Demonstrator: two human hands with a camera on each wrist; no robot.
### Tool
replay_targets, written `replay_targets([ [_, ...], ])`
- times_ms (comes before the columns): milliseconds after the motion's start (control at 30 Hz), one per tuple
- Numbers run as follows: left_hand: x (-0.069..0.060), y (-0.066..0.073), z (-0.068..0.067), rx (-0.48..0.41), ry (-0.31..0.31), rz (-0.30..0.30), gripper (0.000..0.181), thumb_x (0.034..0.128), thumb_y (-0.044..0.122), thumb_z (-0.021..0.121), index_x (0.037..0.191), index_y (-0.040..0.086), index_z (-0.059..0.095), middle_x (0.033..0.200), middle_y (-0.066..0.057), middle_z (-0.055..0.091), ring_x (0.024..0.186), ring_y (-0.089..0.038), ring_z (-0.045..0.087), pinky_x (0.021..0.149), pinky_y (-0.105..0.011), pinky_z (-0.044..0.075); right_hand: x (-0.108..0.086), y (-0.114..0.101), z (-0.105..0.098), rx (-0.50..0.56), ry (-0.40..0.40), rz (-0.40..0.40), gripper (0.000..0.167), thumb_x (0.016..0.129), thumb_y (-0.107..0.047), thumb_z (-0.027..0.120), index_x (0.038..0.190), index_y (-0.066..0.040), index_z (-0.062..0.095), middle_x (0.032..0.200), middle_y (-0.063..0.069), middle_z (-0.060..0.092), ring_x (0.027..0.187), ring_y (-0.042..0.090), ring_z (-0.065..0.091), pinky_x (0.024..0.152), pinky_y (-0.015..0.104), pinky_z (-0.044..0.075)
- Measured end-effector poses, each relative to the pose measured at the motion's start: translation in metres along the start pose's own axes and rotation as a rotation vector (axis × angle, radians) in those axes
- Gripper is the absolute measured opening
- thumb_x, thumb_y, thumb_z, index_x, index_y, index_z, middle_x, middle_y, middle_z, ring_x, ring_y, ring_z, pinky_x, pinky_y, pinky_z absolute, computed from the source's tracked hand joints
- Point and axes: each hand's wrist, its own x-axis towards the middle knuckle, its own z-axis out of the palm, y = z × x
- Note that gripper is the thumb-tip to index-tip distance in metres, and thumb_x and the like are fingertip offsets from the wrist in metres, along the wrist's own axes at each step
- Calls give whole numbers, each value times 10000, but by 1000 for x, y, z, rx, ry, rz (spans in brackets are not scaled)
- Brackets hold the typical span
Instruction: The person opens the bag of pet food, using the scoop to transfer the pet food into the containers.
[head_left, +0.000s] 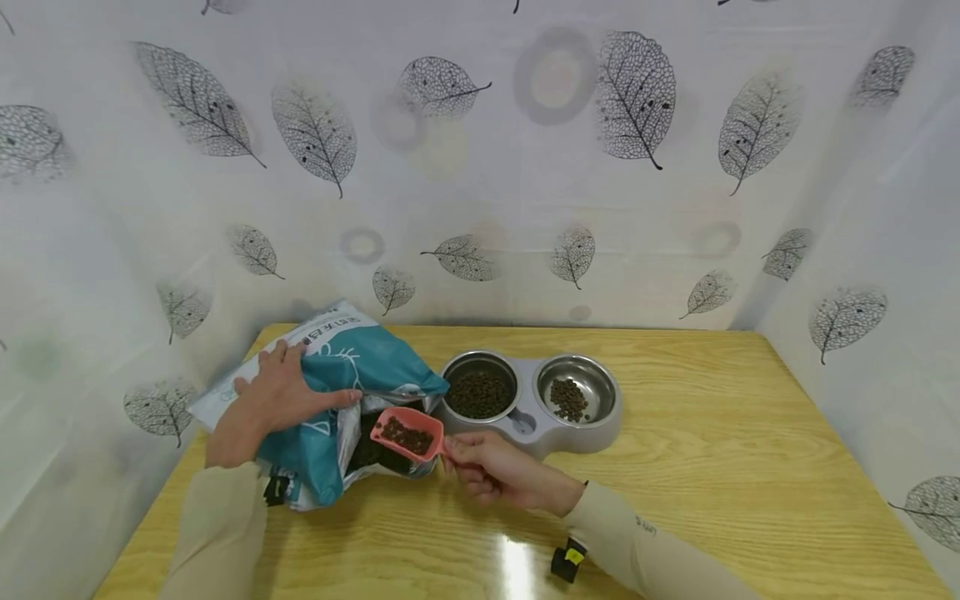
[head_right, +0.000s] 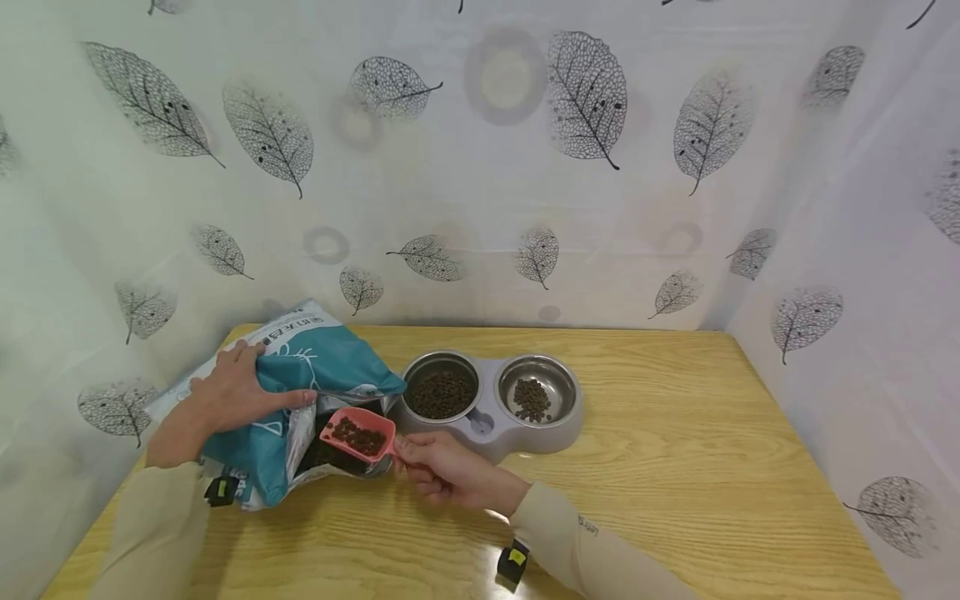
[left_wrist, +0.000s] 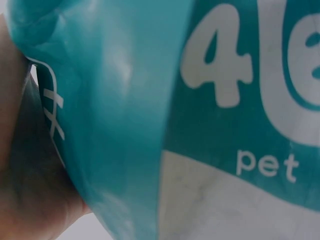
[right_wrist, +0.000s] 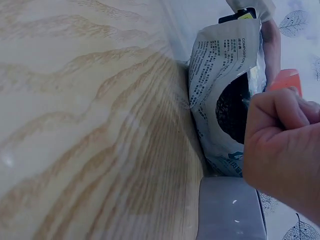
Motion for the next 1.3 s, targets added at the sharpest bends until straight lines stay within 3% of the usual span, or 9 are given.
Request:
replay_targets([
  [433, 1, -2, 0, -1, 4, -1, 1371, 737, 868, 638, 1583, -101, 163, 1586, -430, 120, 1433, -672, 109, 988, -913, 163, -8, -4, -9, 10, -89, -160, 319, 1090, -394, 468, 926, -145, 581, 614, -93, 367, 495, 8, 321, 456, 187, 254],
  [600, 1, -2, 0, -3, 7, -4, 1376, 734, 872, 636, 1585, -97, 159, 1587, -427, 120, 1437, -666, 109, 993, -912, 158, -11, -7, -12, -8, -89, -199, 321, 1087, -396, 473, 927, -147, 597, 621, -92, 372, 496, 13, 320, 463, 197, 266],
  [767, 1, -2, 0, 0, 6, -4, 1378, 732, 875, 636, 1584, -98, 160, 1586, -429, 119, 1436, -665, 110, 992, -911, 161, -20, -12, -20, -99, -24, -221, 321, 1100, -370, 457, 953, -123, 600, 604, -73, 347, 480, 39, 279, 460, 262, 209],
  [833, 1, -2, -1, 4, 7, -2, 1377, 733, 875, 634, 1583, -99, 162, 1585, -429, 122, 1435, -665, 113, 990, -910, 165, -26, -15, -25, -158, 17, -237, 345, 1103, -355, 459, 976, -64, 594, 602, -61, 335, 478, 56, 245, 456, 285, 186],
  [1000, 1, -2, -1, 12, 6, -1, 1377, 734, 880, 627, 1588, -95, 160, 1590, -428, 116, 1439, -663, 109, 987, -908, 172, -44, -24, -42, -299, 133, -256, 382, 1108, -309, 461, 993, 37, 577, 589, -65, 317, 486, 69, 208, 456, 258, 196],
  [1133, 1, -2, -1, 7, -2, 2, 1372, 743, 873, 627, 1590, -96, 153, 1599, -430, 93, 1445, -670, 78, 993, -911, 152, -61, -27, -59, -351, 205, -288, 432, 1111, -297, 455, 1000, 106, 564, 559, -80, 301, 464, 65, 199, 433, 254, 186],
  [1300, 0, -2, 0, 2, -8, 1, 1372, 743, 873, 627, 1589, -98, 155, 1604, -428, 84, 1448, -673, 65, 1000, -911, 142, -84, -25, -81, -448, 332, -263, 450, 1105, -301, 474, 1011, 128, 576, 556, -85, 317, 452, 44, 229, 425, 222, 225],
])
